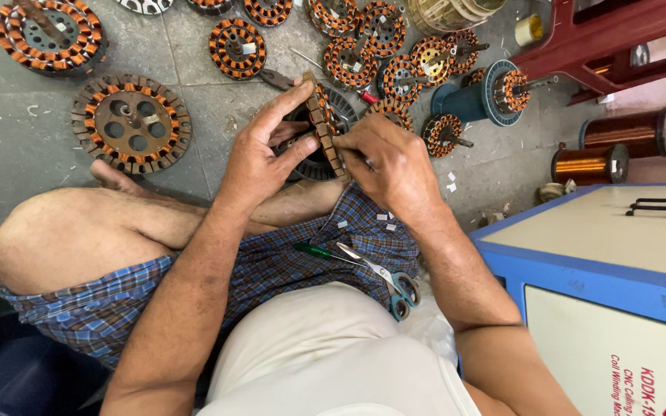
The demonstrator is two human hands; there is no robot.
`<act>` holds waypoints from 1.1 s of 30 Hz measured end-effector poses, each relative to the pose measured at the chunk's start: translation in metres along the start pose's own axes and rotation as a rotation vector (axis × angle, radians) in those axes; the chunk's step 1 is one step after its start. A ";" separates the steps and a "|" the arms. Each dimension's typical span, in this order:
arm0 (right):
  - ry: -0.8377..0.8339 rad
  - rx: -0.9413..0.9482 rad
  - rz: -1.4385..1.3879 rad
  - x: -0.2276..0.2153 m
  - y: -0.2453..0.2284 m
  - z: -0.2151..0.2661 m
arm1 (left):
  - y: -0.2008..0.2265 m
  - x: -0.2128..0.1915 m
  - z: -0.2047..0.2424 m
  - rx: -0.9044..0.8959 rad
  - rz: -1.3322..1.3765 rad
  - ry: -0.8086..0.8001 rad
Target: The person sits on the floor and assembles a motor stator by inserting small white insulating pieces into the slots of a copper-wound stator. He uses scissors to cut the pieces and a screwdriver to push them into place, repeating the process for multiple slots.
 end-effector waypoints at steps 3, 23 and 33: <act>-0.031 0.090 0.012 0.000 0.000 -0.006 | 0.000 -0.001 -0.001 -0.001 -0.011 0.004; -0.230 0.299 -0.197 0.002 0.022 -0.031 | 0.002 0.001 0.000 0.008 -0.026 0.049; -0.162 0.223 -0.340 0.005 0.033 -0.019 | -0.014 0.007 0.016 -0.206 0.118 0.123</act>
Point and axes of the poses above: each hand's wrist, its own z-axis away from the middle knuckle, its own x-axis out of the palm, y = z × x, the point moved 4 cm from there along -z, towards the middle knuckle
